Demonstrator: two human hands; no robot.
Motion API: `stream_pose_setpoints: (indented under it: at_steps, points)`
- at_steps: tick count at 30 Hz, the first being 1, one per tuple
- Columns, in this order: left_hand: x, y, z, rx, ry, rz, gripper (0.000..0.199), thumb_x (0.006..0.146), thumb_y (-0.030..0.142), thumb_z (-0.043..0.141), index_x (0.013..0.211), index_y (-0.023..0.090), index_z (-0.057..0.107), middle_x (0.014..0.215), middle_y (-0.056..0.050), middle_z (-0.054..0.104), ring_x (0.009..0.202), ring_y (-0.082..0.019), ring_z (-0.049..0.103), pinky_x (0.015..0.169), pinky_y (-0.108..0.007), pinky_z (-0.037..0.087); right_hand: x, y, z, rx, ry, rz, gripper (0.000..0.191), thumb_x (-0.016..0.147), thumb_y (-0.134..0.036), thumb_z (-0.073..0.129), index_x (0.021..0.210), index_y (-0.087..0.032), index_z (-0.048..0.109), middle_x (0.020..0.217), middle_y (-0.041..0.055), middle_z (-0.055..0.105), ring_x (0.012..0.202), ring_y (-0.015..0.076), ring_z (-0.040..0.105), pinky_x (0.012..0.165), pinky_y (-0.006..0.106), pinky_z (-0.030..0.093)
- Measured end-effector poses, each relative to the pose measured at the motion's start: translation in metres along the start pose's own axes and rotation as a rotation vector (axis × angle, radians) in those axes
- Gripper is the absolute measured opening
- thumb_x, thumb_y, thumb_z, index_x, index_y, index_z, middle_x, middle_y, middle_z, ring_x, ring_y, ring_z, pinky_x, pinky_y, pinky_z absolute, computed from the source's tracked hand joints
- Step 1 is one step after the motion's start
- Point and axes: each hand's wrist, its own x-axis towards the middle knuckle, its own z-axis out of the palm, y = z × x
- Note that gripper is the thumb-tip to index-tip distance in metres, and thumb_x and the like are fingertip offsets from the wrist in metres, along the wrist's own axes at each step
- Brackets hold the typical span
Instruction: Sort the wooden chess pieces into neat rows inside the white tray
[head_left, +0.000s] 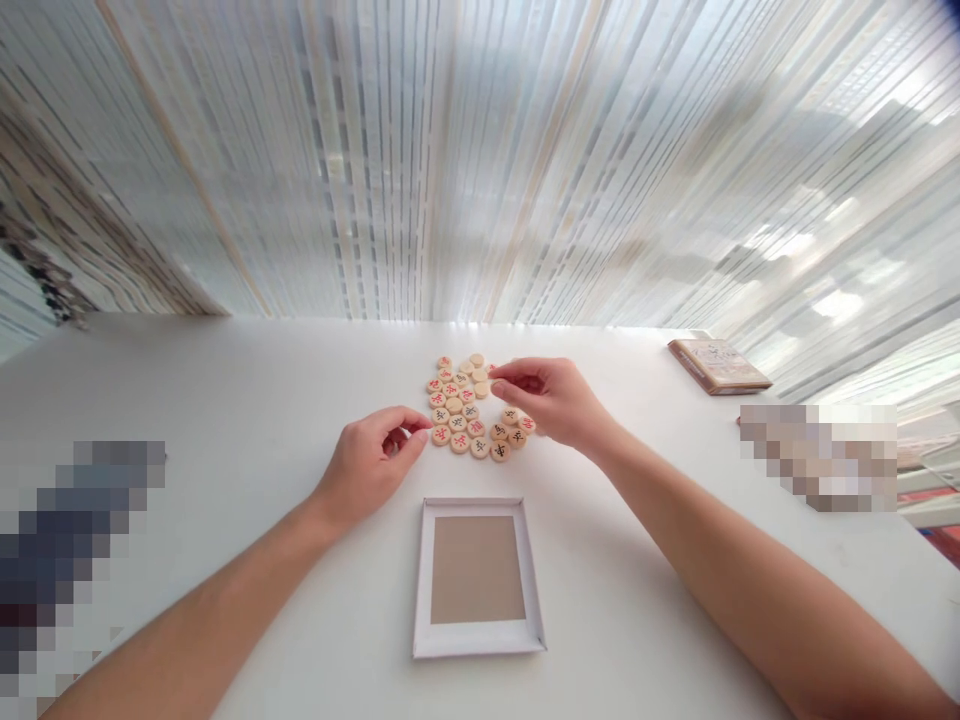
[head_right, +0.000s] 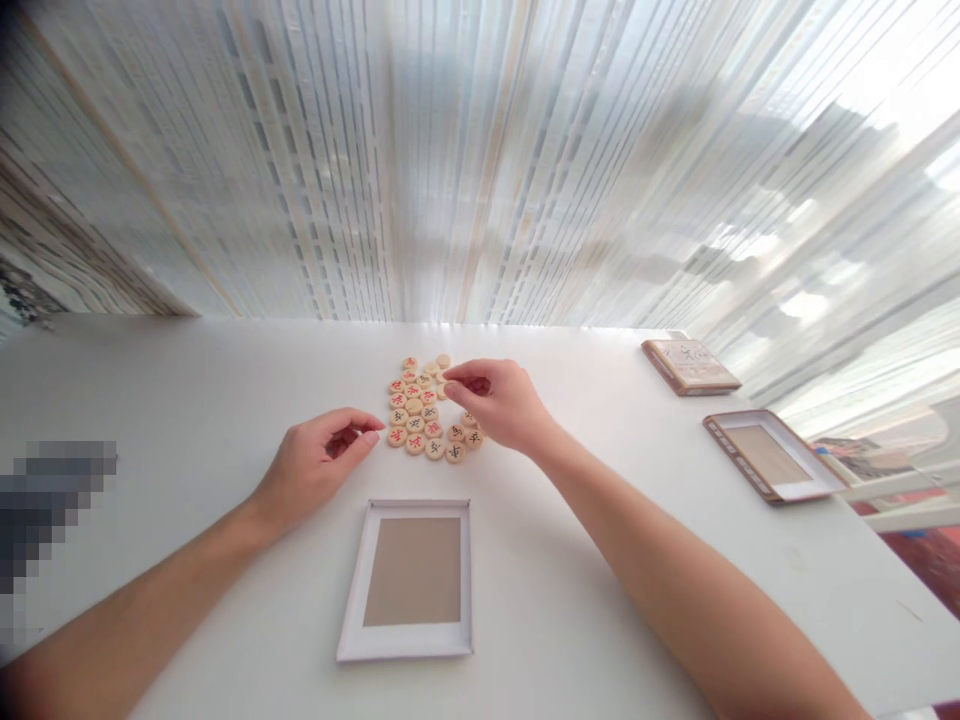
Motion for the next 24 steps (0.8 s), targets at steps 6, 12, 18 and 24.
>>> stream_pose_setpoints:
  at_steps: [6, 12, 18, 24]
  points:
    - [-0.014, 0.015, 0.001, -0.094, 0.038, 0.103, 0.020, 0.094, 0.031, 0.063, 0.085, 0.018, 0.076, 0.067, 0.000, 0.068, 0.060, -0.013, 0.057, 0.062, -0.026, 0.047, -0.013, -0.014, -0.012, 0.366, 0.008, 0.113, 0.040, 0.077, -0.045, 0.093, 0.102, -0.017, 0.079, 0.096, 0.0093, 0.081, 0.085, 0.0228, 0.078, 0.077, 0.035, 0.059]
    - [-0.024, 0.038, 0.006, -0.249, -0.089, 0.066, 0.024, 0.096, 0.039, 0.069, 0.107, 0.019, 0.076, 0.080, -0.002, 0.075, 0.069, -0.015, 0.069, 0.064, -0.025, 0.057, -0.058, -0.018, 0.018, 0.560, -0.037, 0.155, 0.043, 0.068, -0.044, 0.100, 0.097, -0.017, 0.084, 0.085, 0.0071, 0.081, 0.078, 0.0182, 0.073, 0.075, 0.032, 0.058]
    - [-0.038, 0.059, 0.008, -0.337, -0.220, -0.054, 0.023, 0.096, 0.041, 0.073, 0.108, 0.023, 0.080, 0.097, -0.002, 0.081, 0.079, -0.017, 0.073, 0.075, -0.028, 0.061, -0.098, -0.022, 0.046, 0.733, -0.064, 0.206, 0.037, 0.065, -0.040, 0.102, 0.090, -0.019, 0.086, 0.085, 0.0061, 0.083, 0.085, 0.0208, 0.076, 0.086, 0.037, 0.063]
    - [-0.051, 0.067, 0.006, -0.376, -0.226, -0.093, 0.020, 0.099, 0.035, 0.071, 0.108, 0.023, 0.084, 0.100, -0.004, 0.084, 0.090, -0.020, 0.080, 0.084, -0.029, 0.064, -0.110, -0.013, 0.050, 0.761, -0.074, 0.135, 0.027, 0.071, -0.034, 0.099, 0.092, -0.021, 0.088, 0.079, 0.0038, 0.081, 0.073, 0.0146, 0.072, 0.072, 0.026, 0.061]
